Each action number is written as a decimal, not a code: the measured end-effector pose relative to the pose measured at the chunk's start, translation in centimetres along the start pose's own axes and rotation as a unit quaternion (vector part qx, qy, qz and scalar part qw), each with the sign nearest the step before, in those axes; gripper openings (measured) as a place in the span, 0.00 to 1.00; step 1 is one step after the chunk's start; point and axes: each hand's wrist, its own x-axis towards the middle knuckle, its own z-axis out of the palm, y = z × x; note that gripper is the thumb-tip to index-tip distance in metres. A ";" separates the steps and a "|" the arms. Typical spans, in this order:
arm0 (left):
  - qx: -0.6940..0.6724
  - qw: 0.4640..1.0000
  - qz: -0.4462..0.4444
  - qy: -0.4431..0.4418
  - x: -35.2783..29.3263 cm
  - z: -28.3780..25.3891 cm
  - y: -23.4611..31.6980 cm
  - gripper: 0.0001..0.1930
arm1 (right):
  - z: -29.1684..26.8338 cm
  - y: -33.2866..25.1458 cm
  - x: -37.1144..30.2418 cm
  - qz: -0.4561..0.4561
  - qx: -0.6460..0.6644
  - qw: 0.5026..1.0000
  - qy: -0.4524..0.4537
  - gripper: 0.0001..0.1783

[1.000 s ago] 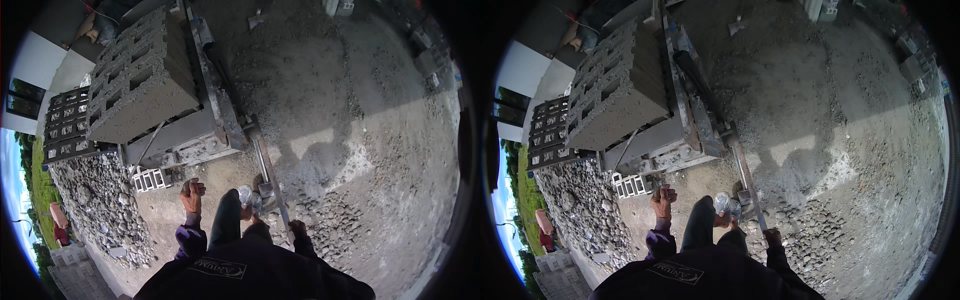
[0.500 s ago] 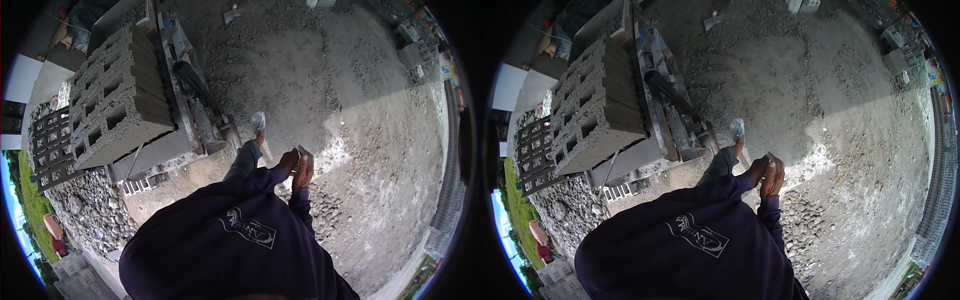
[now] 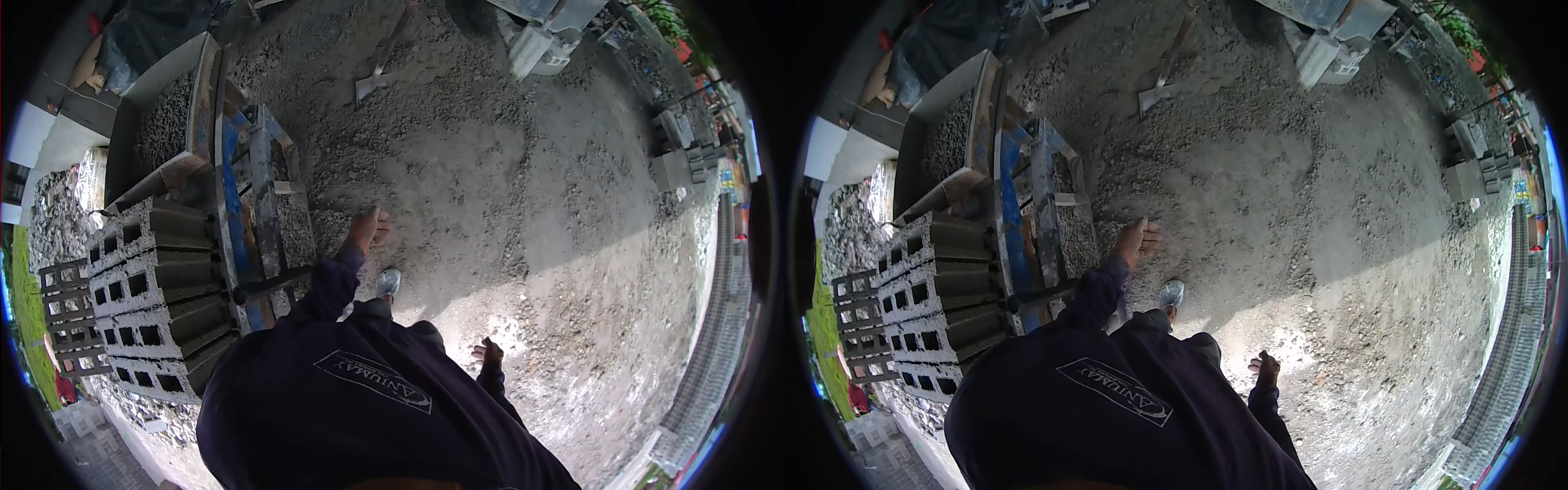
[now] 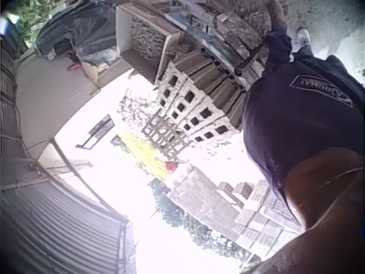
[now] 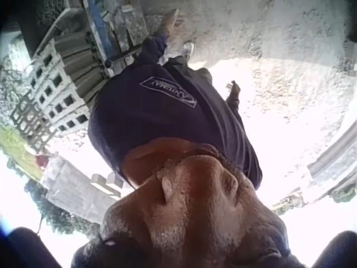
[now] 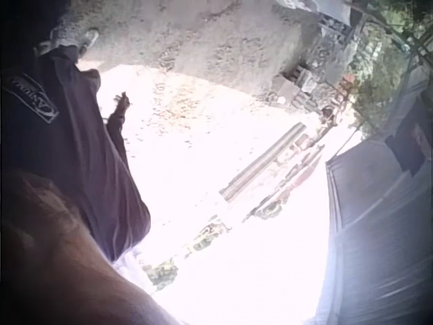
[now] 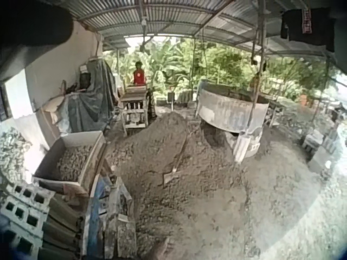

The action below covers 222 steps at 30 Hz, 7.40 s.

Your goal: Operating a manual concrete block press and shoveling concrete mixture.

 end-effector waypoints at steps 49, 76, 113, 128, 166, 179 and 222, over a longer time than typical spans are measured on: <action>0.126 0.865 0.312 0.372 -2.5 11.6 9.5 0.29 | 53.7 -55.1 15.9 0.027 -0.062 0.829 -0.554 0.25; -0.483 0.647 -0.152 0.570 15.3 5.6 -18.4 0.31 | 70.5 -28.5 39.4 0.007 -0.402 0.862 -0.310 0.08; -0.378 0.364 -0.329 0.785 -23.9 15.2 -36.2 0.29 | 35.5 9.1 14.1 0.277 -0.444 0.811 -0.260 0.11; -0.437 0.466 -0.212 0.740 3.9 8.1 -21.3 0.30 | 62.4 -10.9 29.5 0.180 -0.375 0.837 -0.356 0.05; -0.381 0.461 -0.225 0.769 4.2 15.7 -22.1 0.34 | 57.4 -17.0 28.7 0.221 -0.379 0.832 -0.339 0.06; -0.416 0.473 -0.212 0.747 -6.9 16.2 -27.8 0.33 | 48.1 -13.9 22.1 0.208 -0.346 0.871 -0.280 0.08; -0.460 0.419 -0.313 0.718 -3.8 14.8 -23.1 0.33 | 50.4 -12.1 22.4 0.120 -0.480 0.831 -0.253 0.08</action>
